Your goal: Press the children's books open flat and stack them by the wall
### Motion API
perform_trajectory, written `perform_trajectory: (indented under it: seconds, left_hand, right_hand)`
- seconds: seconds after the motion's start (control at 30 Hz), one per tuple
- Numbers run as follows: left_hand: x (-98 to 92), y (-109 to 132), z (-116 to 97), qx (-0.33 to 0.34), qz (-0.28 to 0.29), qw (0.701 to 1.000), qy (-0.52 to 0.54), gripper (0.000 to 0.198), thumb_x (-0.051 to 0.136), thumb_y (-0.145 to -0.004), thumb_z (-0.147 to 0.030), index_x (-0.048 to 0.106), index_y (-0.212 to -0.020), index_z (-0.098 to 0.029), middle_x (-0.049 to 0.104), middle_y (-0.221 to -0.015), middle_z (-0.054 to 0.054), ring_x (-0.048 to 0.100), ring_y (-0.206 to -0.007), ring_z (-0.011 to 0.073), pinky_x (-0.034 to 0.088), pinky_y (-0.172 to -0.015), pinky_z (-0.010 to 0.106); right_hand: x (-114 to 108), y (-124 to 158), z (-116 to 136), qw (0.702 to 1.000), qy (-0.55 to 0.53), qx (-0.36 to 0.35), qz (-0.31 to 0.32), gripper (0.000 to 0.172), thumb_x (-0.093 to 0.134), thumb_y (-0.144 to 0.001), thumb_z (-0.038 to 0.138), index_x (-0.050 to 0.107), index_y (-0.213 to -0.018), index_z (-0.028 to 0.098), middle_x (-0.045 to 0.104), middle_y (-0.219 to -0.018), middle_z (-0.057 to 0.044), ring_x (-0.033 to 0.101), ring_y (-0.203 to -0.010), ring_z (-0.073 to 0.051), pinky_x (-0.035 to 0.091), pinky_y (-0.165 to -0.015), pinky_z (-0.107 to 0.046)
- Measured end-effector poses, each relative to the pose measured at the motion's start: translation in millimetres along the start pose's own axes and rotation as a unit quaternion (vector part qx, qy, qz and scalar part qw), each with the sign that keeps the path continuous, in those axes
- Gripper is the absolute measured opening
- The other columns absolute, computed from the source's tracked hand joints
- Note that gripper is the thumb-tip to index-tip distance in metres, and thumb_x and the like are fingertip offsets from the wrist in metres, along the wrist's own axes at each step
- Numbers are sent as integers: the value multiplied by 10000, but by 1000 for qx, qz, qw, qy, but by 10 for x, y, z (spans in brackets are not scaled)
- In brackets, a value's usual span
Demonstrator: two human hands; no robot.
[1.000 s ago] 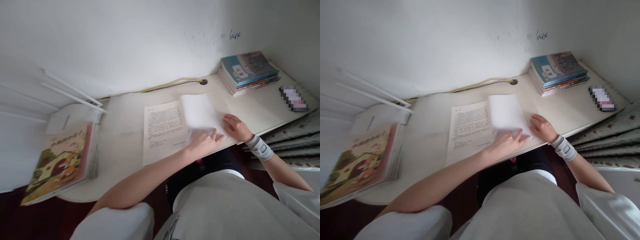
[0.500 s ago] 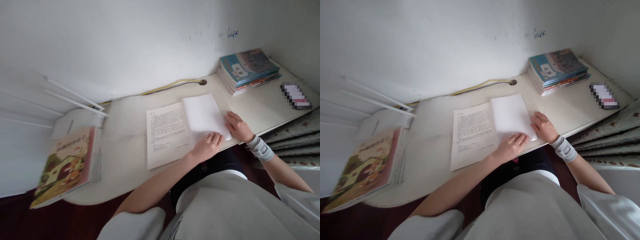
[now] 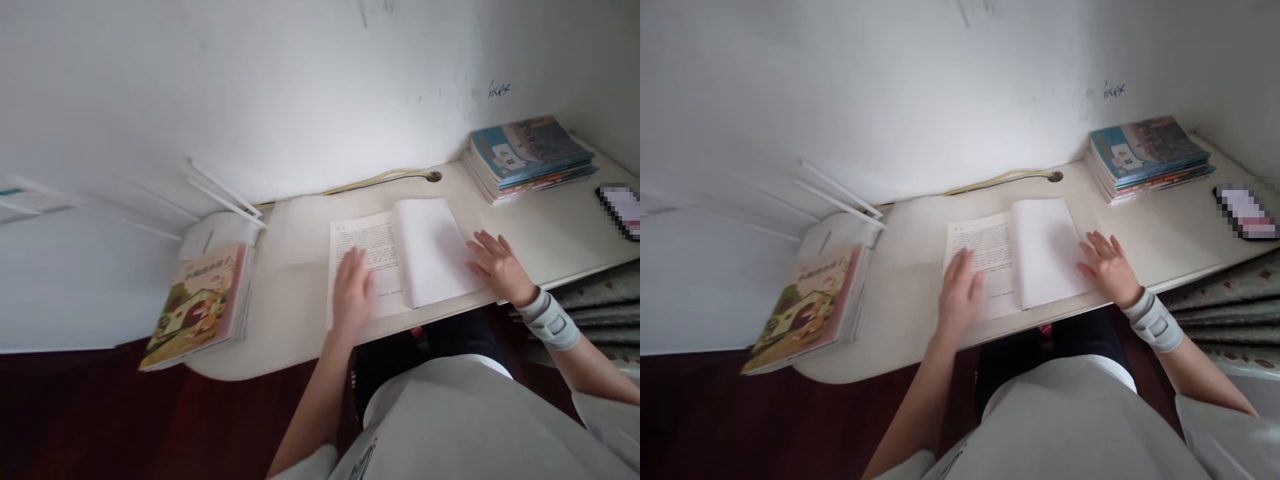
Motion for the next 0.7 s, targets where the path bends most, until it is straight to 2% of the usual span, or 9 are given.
perform_trajectory:
  seconds: [0.07, 0.1, 0.13, 0.2, 0.27, 0.33, 0.47, 0.6, 0.7]
  left_hand:
    - [-163, 112, 616, -149, -13, 989, 16, 505, 428, -897, -326, 380, -1371, -160, 414, -1423, 146, 355, -1333, 264, 295, -1102, 463]
    - [-184, 177, 832, -202, -7, 979, 36, 517, 441, -886, -336, 385, -1367, -152, 447, -1396, 155, 410, -1297, 268, 323, -1086, 458]
    - [-182, 229, 979, -237, 0, 970, 58, 522, 448, -880, -343, 391, -1360, -146, 483, -1363, 160, 462, -1256, 265, 351, -1068, 445]
    - [-164, 283, 1119, -269, 0, 958, 100, 519, 440, -880, -346, 386, -1360, -154, 537, -1309, 152, 530, -1189, 242, 395, -1035, 410]
    - [-160, 299, 1156, -280, -13, 952, 120, 535, 419, -888, -346, 338, -1385, -167, 557, -1290, 140, 540, -1178, 225, 408, -1021, 387]
    - [-154, 312, 1177, -291, -16, 950, 117, 576, 389, -900, -366, 253, -1425, -171, 567, -1282, 130, 532, -1189, 219, 410, -1014, 386]
    - [-134, 326, 1193, -290, 25, 956, 44, 653, 326, -918, -416, 110, -1468, -140, 578, -1277, 127, 534, -1186, 238, 400, -1008, 417]
    - [-142, 262, 1065, -240, 52, 968, -56, 631, 292, -921, -363, 162, -1452, -46, 566, -1280, 169, 511, -1208, 260, 350, -1034, 453]
    - [-117, 242, 984, -234, 71, 964, -105, 568, 254, -931, -323, 279, -1414, -25, 571, -1269, 182, 513, -1206, 251, 319, -1053, 449]
  right_hand:
    - [22, -124, 376, 998, 17, -48, 25, 383, 411, -927, 325, 554, -1226, 134, 482, -1362, -171, 386, -1305, -276, 288, -1069, -490]
    - [68, -202, 589, 996, 17, -76, 47, 377, 419, -925, 327, 554, -1229, 148, 462, -1382, -163, 367, -1318, -271, 280, -1073, -482]
    - [134, -285, 800, 992, 15, -104, 73, 377, 433, -920, 339, 552, -1234, 167, 437, -1405, -156, 345, -1330, -275, 269, -1074, -489]
    - [302, -461, 1153, 981, 12, -142, 130, 395, 466, -903, 386, 546, -1239, 193, 381, -1444, -152, 309, -1345, -305, 256, -1061, -536]
    - [476, -644, 1324, 976, 24, -126, 177, 391, 483, -892, 391, 557, -1218, 188, 338, -1465, -166, 296, -1342, -350, 276, -1023, -584]
    - [608, -795, 1337, 976, 49, -75, 198, 339, 458, -903, 324, 581, -1175, 163, 328, -1464, -189, 306, -1329, -380, 312, -979, -608]
    - [717, -897, 1249, 981, 85, -5, 176, 344, 342, -912, 171, 576, -1160, 117, 365, -1438, -207, 376, -1291, -366, 407, -910, -558]
    - [698, -858, 1121, 983, 123, 29, 137, 388, 274, -914, 134, 574, -1157, 98, 380, -1429, -206, 424, -1255, -358, 423, -889, -569]
    - [658, -833, 984, 980, 143, 55, 124, 401, 265, -907, 117, 574, -1162, 100, 375, -1434, -200, 422, -1256, -358, 414, -893, -587]
Point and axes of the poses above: each hand's wrist, its own y-axis away from the middle knuckle, its own x-axis out of the palm, z = x × y, the point moved 10 cm from there along -y, towards the middle knuckle
